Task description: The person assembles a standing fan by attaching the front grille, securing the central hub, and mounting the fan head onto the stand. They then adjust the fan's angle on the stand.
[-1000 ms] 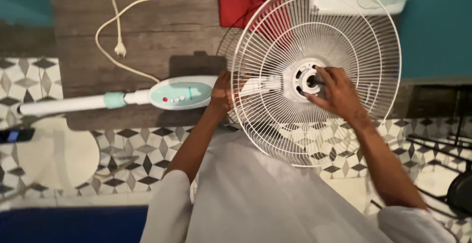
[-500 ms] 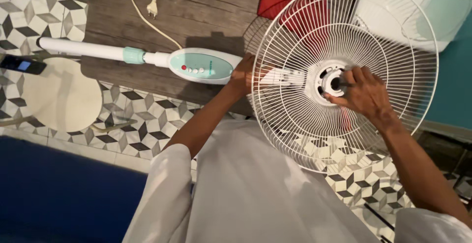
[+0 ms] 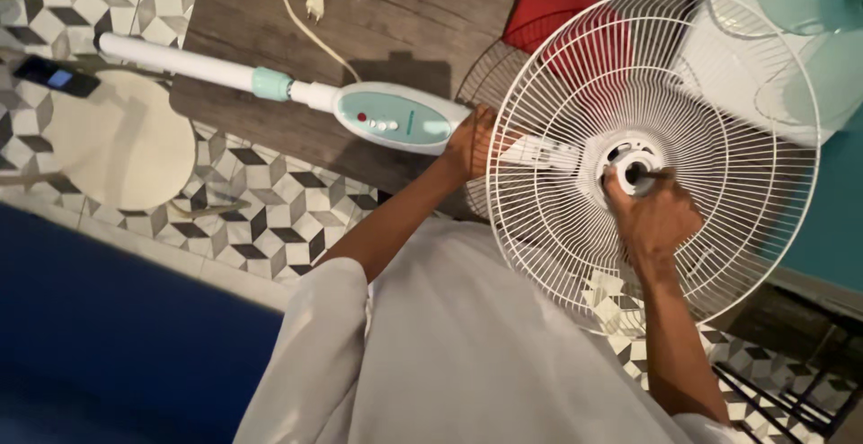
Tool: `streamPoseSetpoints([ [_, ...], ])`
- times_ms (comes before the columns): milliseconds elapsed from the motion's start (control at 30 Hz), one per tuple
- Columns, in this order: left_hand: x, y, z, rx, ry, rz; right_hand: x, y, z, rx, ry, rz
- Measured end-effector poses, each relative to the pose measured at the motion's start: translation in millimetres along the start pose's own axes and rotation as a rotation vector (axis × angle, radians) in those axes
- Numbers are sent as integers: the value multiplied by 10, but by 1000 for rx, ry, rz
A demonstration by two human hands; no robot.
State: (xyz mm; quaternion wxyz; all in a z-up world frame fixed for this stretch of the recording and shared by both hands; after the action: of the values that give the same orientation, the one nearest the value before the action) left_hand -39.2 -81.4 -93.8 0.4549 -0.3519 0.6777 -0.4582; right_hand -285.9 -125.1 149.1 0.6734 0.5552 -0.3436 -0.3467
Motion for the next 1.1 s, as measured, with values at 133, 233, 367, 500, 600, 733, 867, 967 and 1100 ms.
streamPoseSetpoints([
  [133, -46, 35, -44, -469, 74, -104, 120, 146, 15, 19, 304, 44],
  [233, -40, -144, -81, -380, 116, -342, 193, 186, 107, 72, 582, 59],
  [367, -142, -140, -72, -142, 90, -169, 381, 9, 143, -59, 706, -60],
  [500, -232, -230, -37, -38, 51, -64, 419, 52, 149, -59, 772, 57],
  [600, -282, -324, -26, 4, 39, -28, 388, 105, 149, -12, 752, 145],
  [733, -405, -369, -50, 38, 14, 37, 306, 62, 102, 70, 593, 136],
  [867, -451, -417, -92, 69, -4, 85, 180, 54, 76, 58, 437, 37],
  [967, -479, -388, -91, 75, -44, 116, 83, 103, 11, 107, 301, 52],
  [1100, -459, -482, -81, 426, -117, -130, -56, 135, -37, 153, 140, 135],
])
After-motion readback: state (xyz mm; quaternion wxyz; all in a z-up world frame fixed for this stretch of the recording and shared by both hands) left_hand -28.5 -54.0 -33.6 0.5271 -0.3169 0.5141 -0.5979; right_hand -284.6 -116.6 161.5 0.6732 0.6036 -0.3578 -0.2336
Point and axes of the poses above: each hand's wrist, its own x-axis towards the middle knuckle, its own y-axis out of the back of the hand, z = x × y, the point moved 6 cm from there along x, towards the middle knuckle, and after that the axes turned 10 degrees about y, right-handed, at the moved point
